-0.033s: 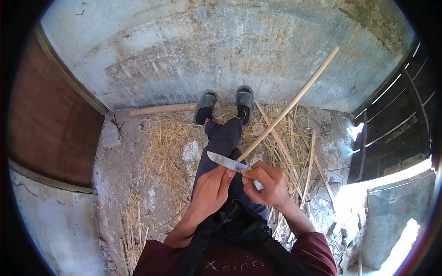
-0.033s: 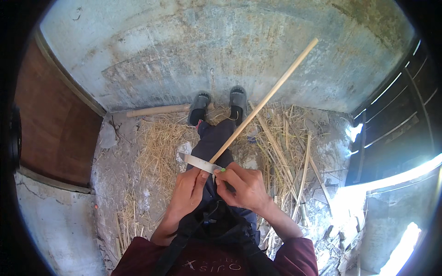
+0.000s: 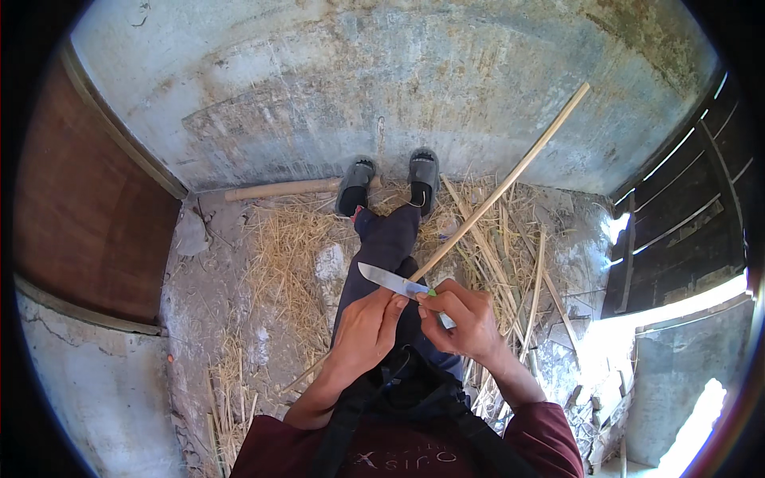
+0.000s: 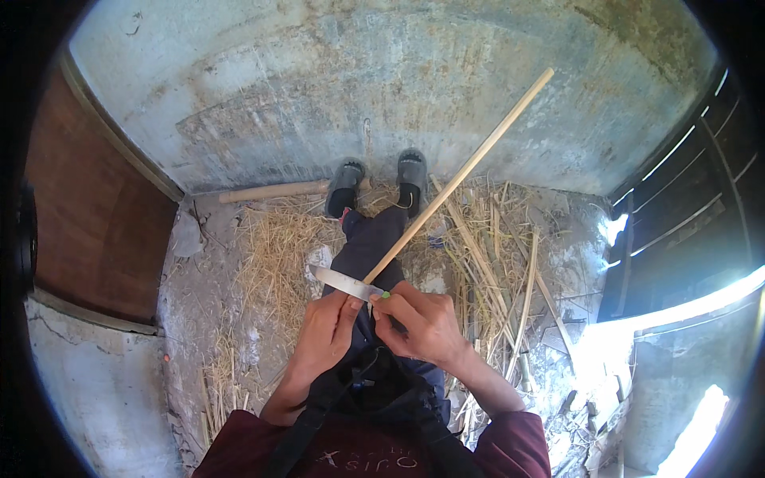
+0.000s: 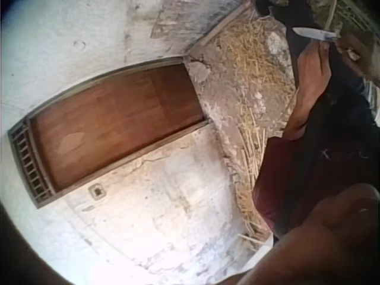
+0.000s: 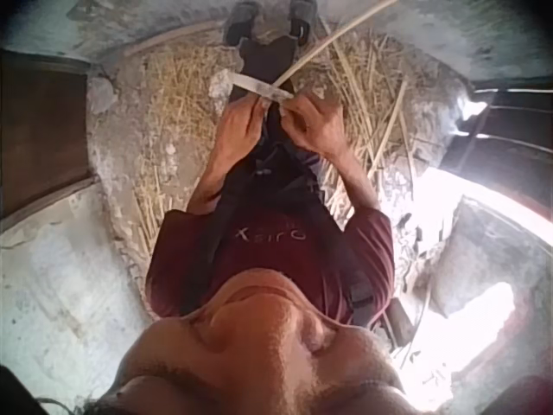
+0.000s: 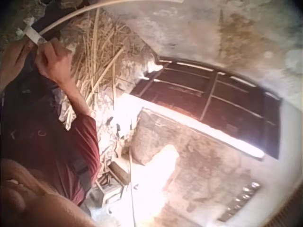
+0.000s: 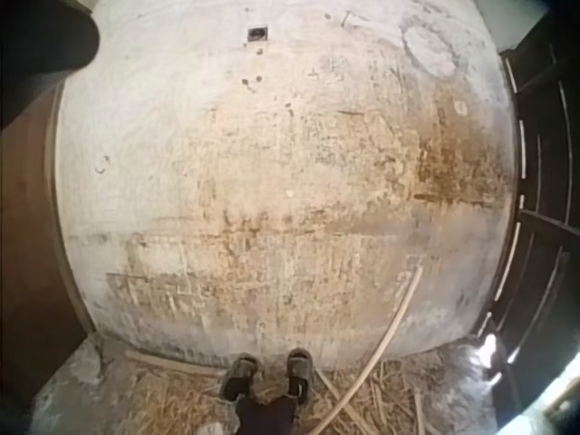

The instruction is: The person shaves a thin wooden stick with a knife, removing small strips of wood while holding the stick in one hand and the knife in the other.

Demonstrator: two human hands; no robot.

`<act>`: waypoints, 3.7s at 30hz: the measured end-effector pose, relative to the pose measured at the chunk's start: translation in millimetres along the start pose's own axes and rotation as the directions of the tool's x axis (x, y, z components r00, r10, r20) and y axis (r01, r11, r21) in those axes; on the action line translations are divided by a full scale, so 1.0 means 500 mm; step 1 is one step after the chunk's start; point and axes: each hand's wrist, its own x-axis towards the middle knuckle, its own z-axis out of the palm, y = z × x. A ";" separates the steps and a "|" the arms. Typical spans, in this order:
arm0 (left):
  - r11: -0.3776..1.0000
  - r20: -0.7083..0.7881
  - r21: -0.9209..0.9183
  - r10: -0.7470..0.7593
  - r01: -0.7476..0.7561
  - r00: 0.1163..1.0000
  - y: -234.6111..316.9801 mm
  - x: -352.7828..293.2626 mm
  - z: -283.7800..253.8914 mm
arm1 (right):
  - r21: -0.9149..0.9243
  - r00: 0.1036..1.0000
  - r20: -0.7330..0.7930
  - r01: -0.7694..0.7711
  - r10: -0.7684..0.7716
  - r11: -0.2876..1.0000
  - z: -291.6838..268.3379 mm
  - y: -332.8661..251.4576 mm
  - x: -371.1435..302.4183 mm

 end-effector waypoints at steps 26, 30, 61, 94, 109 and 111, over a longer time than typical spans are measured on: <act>0.997 -0.059 0.044 -0.064 0.066 0.996 -0.006 -0.030 0.019 | 0.001 0.952 -0.228 -0.211 0.206 0.977 -0.052 0.127 0.015; 0.988 0.053 -0.023 -0.149 0.151 0.987 0.015 -0.020 0.004 | 0.101 0.985 -0.167 -0.021 0.038 0.995 -0.019 0.103 0.010; 0.991 0.018 -0.125 -0.055 0.057 0.998 -0.003 -0.020 0.025 | -0.149 0.972 0.015 0.236 -0.236 0.960 -0.007 0.059 0.015; 0.983 0.073 -0.063 -0.169 0.173 0.983 0.002 -0.062 -0.007 | -0.168 0.990 -0.060 0.114 -0.126 0.979 -0.075 0.118 0.057; 0.995 -0.084 0.099 -0.009 0.017 0.996 -0.039 -0.083 0.024 | -0.218 0.966 -0.119 0.199 -0.228 0.955 -0.068 0.100 0.067; 0.995 -0.092 0.102 0.007 0.003 0.996 -0.045 -0.086 0.025 | -0.244 0.967 -0.093 0.210 -0.238 0.947 -0.076 0.097 0.071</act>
